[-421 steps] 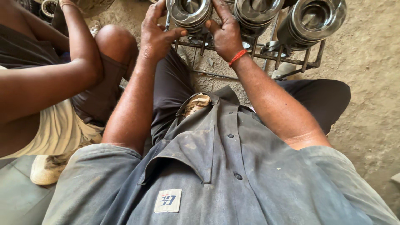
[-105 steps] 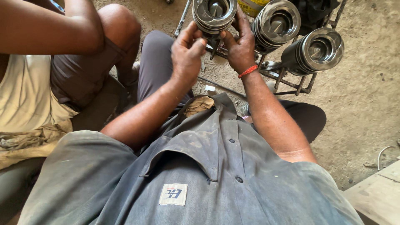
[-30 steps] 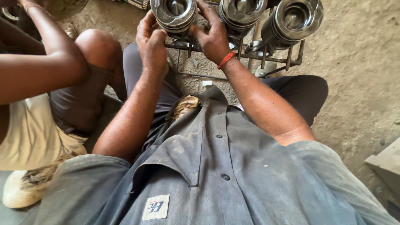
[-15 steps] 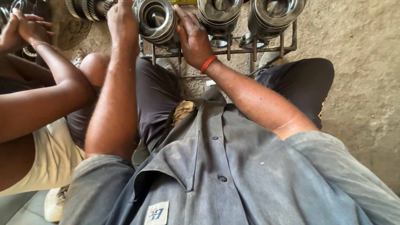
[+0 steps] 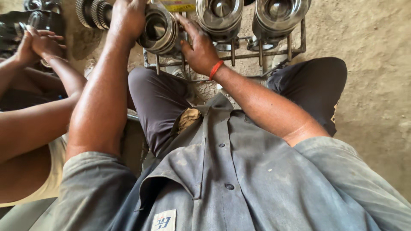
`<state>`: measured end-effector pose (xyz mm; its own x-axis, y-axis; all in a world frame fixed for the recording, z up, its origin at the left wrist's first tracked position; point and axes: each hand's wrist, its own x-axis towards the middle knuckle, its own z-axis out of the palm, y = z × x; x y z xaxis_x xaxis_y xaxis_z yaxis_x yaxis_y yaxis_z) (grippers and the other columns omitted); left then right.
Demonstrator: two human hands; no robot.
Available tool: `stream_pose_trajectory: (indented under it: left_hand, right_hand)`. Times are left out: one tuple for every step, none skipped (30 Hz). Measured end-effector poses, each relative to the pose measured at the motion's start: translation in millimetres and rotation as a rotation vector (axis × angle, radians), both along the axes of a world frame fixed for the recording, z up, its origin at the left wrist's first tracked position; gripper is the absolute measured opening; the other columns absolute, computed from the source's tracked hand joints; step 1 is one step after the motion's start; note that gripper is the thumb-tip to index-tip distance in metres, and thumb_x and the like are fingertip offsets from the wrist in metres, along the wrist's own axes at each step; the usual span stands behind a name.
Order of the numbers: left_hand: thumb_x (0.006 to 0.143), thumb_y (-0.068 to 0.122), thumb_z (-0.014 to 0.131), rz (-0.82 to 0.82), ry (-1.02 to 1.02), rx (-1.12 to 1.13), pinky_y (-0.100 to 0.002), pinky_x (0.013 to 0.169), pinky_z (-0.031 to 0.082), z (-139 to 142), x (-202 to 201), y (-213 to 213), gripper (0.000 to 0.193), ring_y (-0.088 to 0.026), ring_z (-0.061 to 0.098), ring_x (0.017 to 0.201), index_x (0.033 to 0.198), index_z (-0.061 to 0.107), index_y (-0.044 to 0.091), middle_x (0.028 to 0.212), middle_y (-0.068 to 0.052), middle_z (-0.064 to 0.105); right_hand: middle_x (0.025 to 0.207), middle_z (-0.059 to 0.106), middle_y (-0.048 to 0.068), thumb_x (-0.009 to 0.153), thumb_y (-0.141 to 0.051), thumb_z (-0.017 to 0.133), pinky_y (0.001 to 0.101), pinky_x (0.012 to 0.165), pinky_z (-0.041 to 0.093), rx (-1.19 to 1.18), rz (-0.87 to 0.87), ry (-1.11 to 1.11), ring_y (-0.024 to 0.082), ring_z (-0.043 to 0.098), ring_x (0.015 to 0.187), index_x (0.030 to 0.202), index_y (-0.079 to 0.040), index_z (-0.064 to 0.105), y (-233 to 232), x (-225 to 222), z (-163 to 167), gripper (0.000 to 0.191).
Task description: The person sits on the floor and installs piston rings onto a piston held in a metal rack. They use a small white tool to compress and seat the rings, then place the finished piston back on the rack.
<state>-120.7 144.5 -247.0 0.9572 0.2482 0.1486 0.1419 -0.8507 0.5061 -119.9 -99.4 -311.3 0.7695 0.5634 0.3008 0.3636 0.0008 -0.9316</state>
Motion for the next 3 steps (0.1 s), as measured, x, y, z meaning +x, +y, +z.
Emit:
stream_pose_trajectory:
  left_hand:
    - [0.104,0.045,0.059,0.14,0.007,-0.216,-0.043,0.08,0.053,5.4,-7.0,-3.8,0.048,-0.029,0.069,0.081,0.103,0.071,-0.001,0.091,-0.022,0.072]
    - [0.106,0.047,0.058,0.152,0.042,-0.205,-0.045,0.082,0.054,13.5,-11.2,-7.4,0.05,-0.031,0.069,0.084,0.103,0.072,-0.001,0.092,-0.025,0.072]
    - [0.107,0.049,0.056,0.161,0.08,-0.193,-0.047,0.085,0.054,21.8,-11.5,-12.3,0.052,-0.033,0.069,0.087,0.104,0.073,0.0,0.092,-0.027,0.072]
  right_hand:
    - [0.158,0.051,0.017,0.096,0.003,0.058,0.0372,0.129,0.038,-0.025,-0.008,-0.013,0.03,0.05,0.15,0.158,-0.006,0.041,-0.2,-0.3,3.4,0.065]
    - [0.158,0.052,0.016,0.096,0.002,0.059,0.0369,0.13,0.039,-0.047,-0.019,-0.024,0.029,0.051,0.151,0.158,-0.007,0.042,-1.4,-0.3,6.3,0.064]
    - [0.158,0.052,0.016,0.096,0.002,0.059,0.0369,0.13,0.039,-0.035,-0.022,-0.018,0.029,0.051,0.151,0.158,-0.007,0.042,-14.7,1.9,6.8,0.064]
